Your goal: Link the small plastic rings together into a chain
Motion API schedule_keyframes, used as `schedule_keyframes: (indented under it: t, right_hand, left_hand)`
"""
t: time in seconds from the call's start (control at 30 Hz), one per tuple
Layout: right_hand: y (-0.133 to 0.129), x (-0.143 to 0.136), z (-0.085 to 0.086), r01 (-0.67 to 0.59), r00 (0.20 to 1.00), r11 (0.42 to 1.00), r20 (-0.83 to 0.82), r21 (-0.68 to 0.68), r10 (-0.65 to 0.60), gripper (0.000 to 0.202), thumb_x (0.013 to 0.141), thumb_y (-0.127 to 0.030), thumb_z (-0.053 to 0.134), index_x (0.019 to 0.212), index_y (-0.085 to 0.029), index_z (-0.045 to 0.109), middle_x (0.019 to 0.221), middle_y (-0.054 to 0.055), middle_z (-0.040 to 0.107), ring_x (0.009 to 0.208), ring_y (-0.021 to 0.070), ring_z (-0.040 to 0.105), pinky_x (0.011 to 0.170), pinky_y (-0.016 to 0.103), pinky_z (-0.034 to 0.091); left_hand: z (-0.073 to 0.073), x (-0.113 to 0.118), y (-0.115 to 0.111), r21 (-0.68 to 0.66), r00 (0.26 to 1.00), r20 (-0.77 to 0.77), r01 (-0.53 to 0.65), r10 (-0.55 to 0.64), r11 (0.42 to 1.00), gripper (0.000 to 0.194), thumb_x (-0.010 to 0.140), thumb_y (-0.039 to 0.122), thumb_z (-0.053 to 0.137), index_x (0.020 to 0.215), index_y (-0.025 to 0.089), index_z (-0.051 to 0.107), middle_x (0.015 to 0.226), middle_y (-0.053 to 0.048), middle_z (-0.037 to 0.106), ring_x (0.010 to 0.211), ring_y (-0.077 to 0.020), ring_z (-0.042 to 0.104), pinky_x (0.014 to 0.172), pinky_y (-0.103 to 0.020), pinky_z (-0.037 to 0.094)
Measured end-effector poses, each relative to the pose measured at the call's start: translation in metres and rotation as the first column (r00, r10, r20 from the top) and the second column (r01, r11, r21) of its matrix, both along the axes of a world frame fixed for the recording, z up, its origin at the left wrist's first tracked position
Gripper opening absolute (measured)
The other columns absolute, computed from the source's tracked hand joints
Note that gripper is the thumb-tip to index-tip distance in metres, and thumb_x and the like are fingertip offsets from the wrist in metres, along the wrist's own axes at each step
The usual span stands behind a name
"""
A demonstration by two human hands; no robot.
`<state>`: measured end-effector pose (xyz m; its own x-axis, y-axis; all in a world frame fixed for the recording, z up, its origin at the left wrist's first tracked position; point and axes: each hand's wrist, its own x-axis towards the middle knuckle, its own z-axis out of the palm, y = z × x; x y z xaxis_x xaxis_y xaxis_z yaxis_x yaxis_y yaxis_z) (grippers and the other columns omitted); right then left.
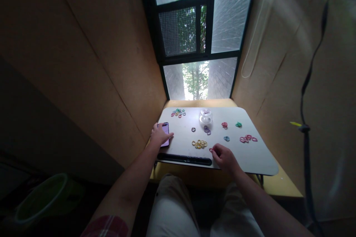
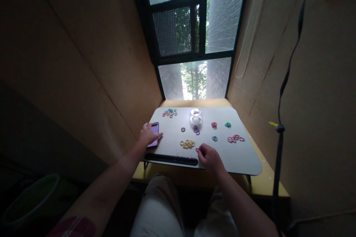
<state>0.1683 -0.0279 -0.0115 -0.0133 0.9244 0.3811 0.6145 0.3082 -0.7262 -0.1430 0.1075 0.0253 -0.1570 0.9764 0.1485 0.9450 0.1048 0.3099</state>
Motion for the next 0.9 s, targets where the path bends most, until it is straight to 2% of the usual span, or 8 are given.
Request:
schedule_keyframes:
  t: [0.27,0.33,0.4,0.47,0.53,0.63,0.77,0.9]
  right_hand:
    - [0.0,0.0,0.0,0.001,1.0,1.0,0.003,-0.01,-0.001,0.021,0.085,-0.034,0.052,0.069,-0.021,0.053,0.06,0.0,0.058,0.055,0.0142,0.05,0.053,0.025,0.037]
    - [0.0,0.0,0.0,-0.001,1.0,1.0,0.004,-0.013,0.001,0.021,0.086,-0.033,0.051,0.069,-0.021,0.053,0.06,0.0,0.057,0.055,0.014,0.05,0.053,0.025,0.037]
    - [0.001,0.0,0.0,-0.002,1.0,1.0,0.005,-0.005,0.002,0.021,0.085,-0.033,0.052,0.069,-0.021,0.053,0.059,-0.001,0.056,0.054,0.0138,0.049,0.053,0.025,0.037]
    - [0.002,0.0,-0.001,-0.002,1.0,1.0,0.0,0.004,0.002,0.021,0.085,-0.034,0.052,0.068,-0.021,0.053,0.058,-0.001,0.055,0.053,0.0135,0.048,0.052,0.025,0.036]
    - [0.003,0.0,-0.002,-0.004,1.0,1.0,-0.019,0.009,0.004,0.022,0.085,-0.035,0.053,0.069,-0.021,0.053,0.058,-0.001,0.055,0.052,0.0134,0.047,0.052,0.025,0.036]
    - [0.004,0.001,-0.004,-0.023,0.998,1.0,-0.052,0.007,0.024,0.021,0.087,-0.035,0.051,0.072,-0.021,0.054,0.061,0.0,0.058,0.054,0.014,0.05,0.054,0.025,0.038]
    - [0.006,0.003,-0.006,-0.028,0.998,0.999,-0.052,0.015,0.029,0.017,0.087,-0.032,0.049,0.076,-0.02,0.055,0.067,0.0,0.06,0.061,0.0154,0.054,0.059,0.026,0.041]
    - [0.008,0.003,-0.008,0.017,0.999,1.0,-0.037,0.018,-0.016,0.017,0.086,-0.031,0.049,0.075,-0.02,0.055,0.065,0.0,0.059,0.06,0.0153,0.054,0.058,0.025,0.041]
  left_hand:
    - [0.005,0.003,-0.001,0.045,0.999,0.029,-0.018,0.017,0.999,0.083,0.062,0.046,0.075,0.132,0.019,0.041,0.147,-0.018,0.03,0.133,-0.0363,0.037,0.107,-0.044,0.035]
    - [0.01,0.013,-0.008,0.141,0.998,0.036,0.037,-0.043,0.989,0.075,0.065,0.042,0.074,0.129,0.018,0.044,0.145,-0.017,0.034,0.133,-0.0369,0.035,0.108,-0.046,0.034]
    - [0.016,0.032,-0.022,0.265,0.98,0.086,0.153,-0.181,0.952,0.059,0.073,0.038,0.069,0.126,0.019,0.049,0.136,-0.015,0.046,0.129,-0.0325,0.042,0.108,-0.045,0.035]
    - [0.018,0.06,-0.042,0.302,0.893,0.191,0.342,-0.408,0.89,0.046,0.08,0.033,0.062,0.123,0.02,0.052,0.123,-0.011,0.056,0.112,-0.0248,0.056,0.099,-0.039,0.045]
    - [0.015,0.093,-0.065,0.266,0.741,0.308,0.535,-0.596,0.802,0.04,0.083,0.031,0.059,0.122,0.02,0.054,0.117,-0.009,0.061,0.093,-0.0191,0.064,0.085,-0.034,0.052]
    - [0.002,0.135,-0.095,0.274,0.617,0.388,0.632,-0.684,0.725,0.036,0.087,0.026,0.053,0.122,0.021,0.057,0.117,-0.008,0.065,0.091,-0.0179,0.065,0.084,-0.033,0.053]
    - [-0.017,0.164,-0.113,0.289,0.615,0.44,0.592,-0.654,0.752,0.031,0.086,0.021,0.051,0.114,0.021,0.065,0.11,-0.008,0.069,0.096,-0.0209,0.064,0.09,-0.037,0.051]
    - [-0.027,0.167,-0.115,0.329,0.595,0.516,0.527,-0.617,0.784,0.027,0.086,0.019,0.049,0.105,0.022,0.068,0.101,-0.006,0.071,0.091,-0.0194,0.065,0.084,-0.034,0.052]
